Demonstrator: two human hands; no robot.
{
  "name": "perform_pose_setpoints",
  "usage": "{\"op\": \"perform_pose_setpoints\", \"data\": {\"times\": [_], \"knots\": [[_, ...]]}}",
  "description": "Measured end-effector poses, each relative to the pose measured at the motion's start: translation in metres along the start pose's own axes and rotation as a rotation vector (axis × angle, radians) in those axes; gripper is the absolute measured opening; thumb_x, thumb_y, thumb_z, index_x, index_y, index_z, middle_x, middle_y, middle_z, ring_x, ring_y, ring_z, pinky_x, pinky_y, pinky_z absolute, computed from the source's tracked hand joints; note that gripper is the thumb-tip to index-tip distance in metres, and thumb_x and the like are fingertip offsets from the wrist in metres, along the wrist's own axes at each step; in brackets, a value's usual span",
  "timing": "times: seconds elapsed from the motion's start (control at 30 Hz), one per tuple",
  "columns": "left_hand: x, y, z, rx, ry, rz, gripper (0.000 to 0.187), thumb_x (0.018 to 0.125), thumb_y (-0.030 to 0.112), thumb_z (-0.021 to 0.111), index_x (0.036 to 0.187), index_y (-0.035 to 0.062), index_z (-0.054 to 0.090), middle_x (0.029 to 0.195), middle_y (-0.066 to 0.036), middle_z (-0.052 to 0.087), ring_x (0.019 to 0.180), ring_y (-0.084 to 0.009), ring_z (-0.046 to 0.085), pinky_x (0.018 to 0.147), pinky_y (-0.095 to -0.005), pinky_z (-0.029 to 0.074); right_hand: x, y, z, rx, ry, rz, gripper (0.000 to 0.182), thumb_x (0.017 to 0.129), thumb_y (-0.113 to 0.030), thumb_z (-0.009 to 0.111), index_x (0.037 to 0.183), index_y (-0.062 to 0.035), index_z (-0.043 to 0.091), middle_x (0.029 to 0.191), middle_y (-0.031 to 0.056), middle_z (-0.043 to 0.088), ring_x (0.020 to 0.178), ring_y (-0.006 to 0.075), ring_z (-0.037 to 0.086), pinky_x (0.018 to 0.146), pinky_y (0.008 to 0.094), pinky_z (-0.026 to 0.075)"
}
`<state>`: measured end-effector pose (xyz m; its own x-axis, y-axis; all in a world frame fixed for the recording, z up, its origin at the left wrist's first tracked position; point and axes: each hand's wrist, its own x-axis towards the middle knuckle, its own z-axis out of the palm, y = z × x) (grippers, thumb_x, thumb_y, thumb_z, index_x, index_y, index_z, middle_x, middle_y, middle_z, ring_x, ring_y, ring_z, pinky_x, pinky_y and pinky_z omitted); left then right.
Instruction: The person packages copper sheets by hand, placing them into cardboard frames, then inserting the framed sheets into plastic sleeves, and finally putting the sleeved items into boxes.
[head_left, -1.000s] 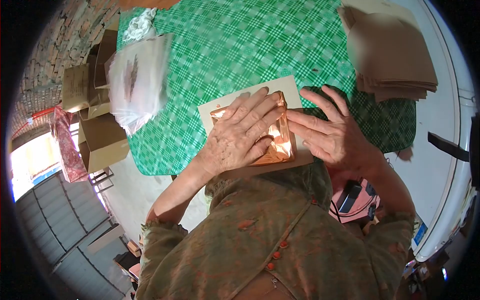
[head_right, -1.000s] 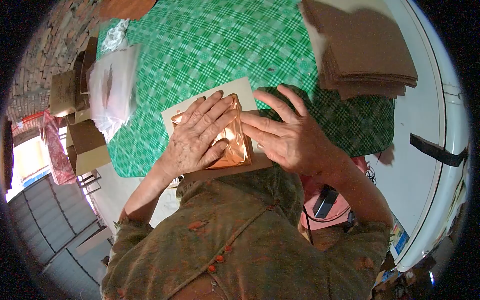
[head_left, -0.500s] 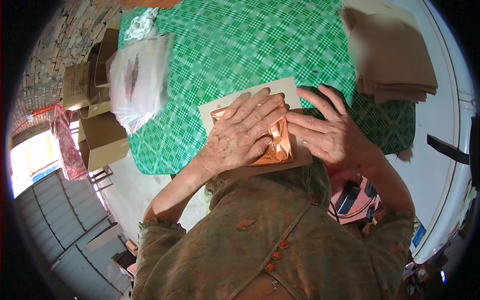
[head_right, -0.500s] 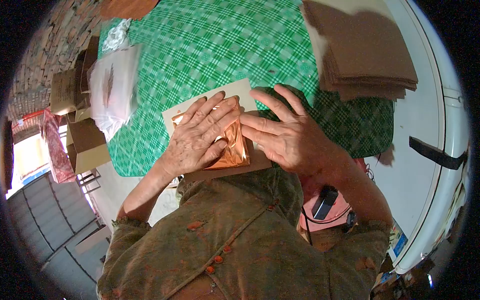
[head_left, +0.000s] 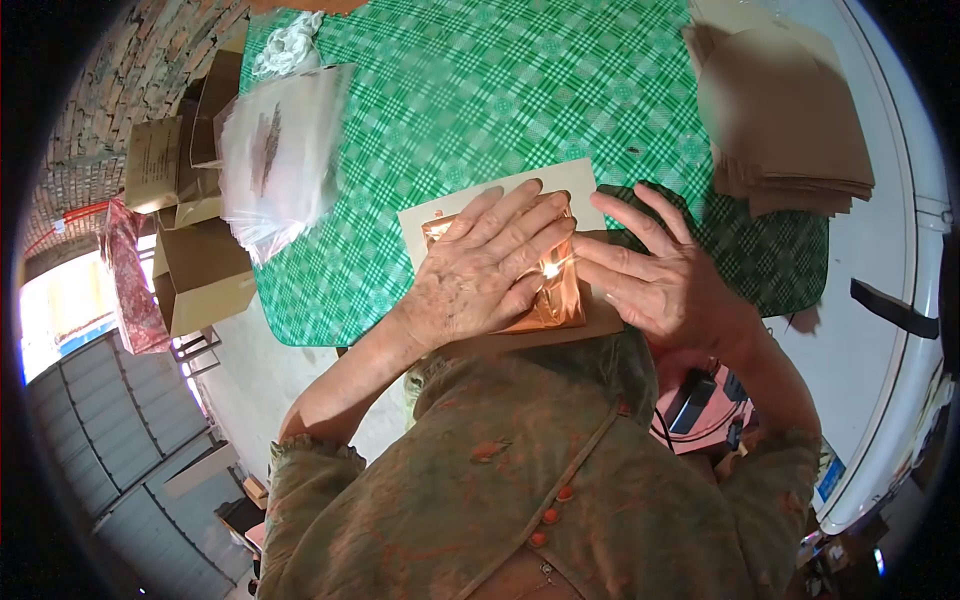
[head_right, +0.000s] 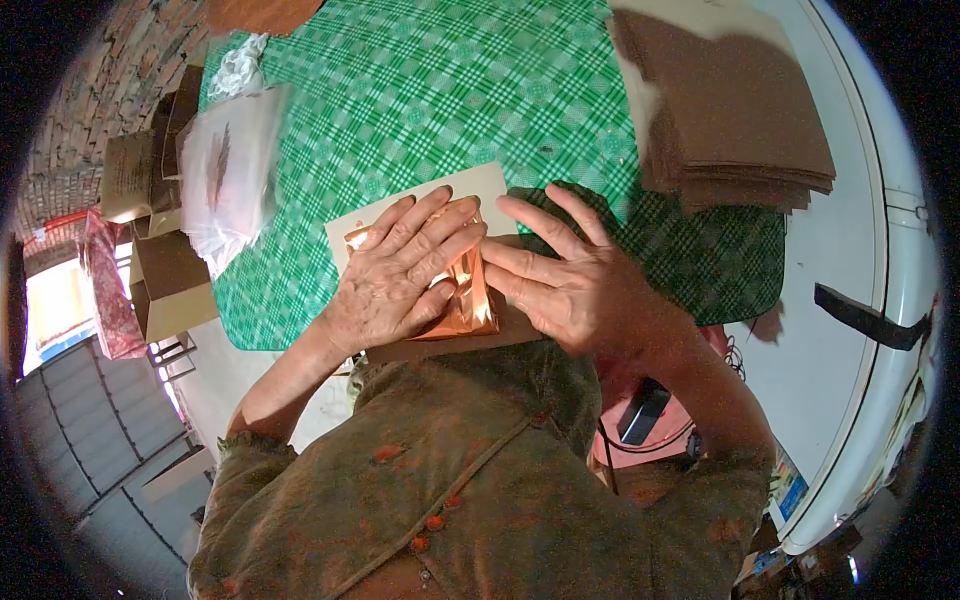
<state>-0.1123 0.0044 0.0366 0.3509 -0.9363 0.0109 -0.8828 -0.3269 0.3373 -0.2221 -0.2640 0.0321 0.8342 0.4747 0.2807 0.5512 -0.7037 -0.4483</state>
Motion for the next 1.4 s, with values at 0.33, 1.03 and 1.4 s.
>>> {"op": "perform_pose_setpoints", "data": {"times": [0.33,1.03,1.4], "knots": [[-0.001,0.0,0.001,0.02,0.012,0.007,0.059,0.108,0.034,0.051,0.164,0.0146,0.047,0.173,-0.007,0.04,0.16,-0.0319,0.037,0.132,-0.0531,0.027,-0.001,-0.01,0.003,0.019,0.028,0.019,0.039,0.096,-0.014,0.068,0.134,-0.0079,0.073,0.131,0.0081,0.071,0.139,0.0311,0.056,0.122,0.059,0.038],[-0.004,-0.001,0.001,-0.035,0.1,0.05,0.06,0.107,0.041,0.056,0.159,0.0112,0.053,0.17,-0.01,0.044,0.16,-0.0345,0.036,0.131,-0.0528,0.028,-0.012,-0.049,0.026,-0.236,0.094,-0.029,0.025,0.094,-0.015,0.065,0.11,0.0,0.077,0.132,0.0118,0.072,0.136,0.0289,0.061,0.117,0.0513,0.045],[-0.012,-0.008,0.016,-0.038,0.201,0.066,0.06,0.105,0.039,0.058,0.159,0.0136,0.053,0.171,-0.007,0.044,0.161,-0.0286,0.035,0.135,-0.0497,0.02,0.008,-0.077,0.049,-0.186,0.117,-0.106,0.038,0.087,-0.008,0.071,0.123,0.0058,0.071,0.125,0.0171,0.069,0.123,0.0334,0.066,0.107,0.0479,0.057]]}}
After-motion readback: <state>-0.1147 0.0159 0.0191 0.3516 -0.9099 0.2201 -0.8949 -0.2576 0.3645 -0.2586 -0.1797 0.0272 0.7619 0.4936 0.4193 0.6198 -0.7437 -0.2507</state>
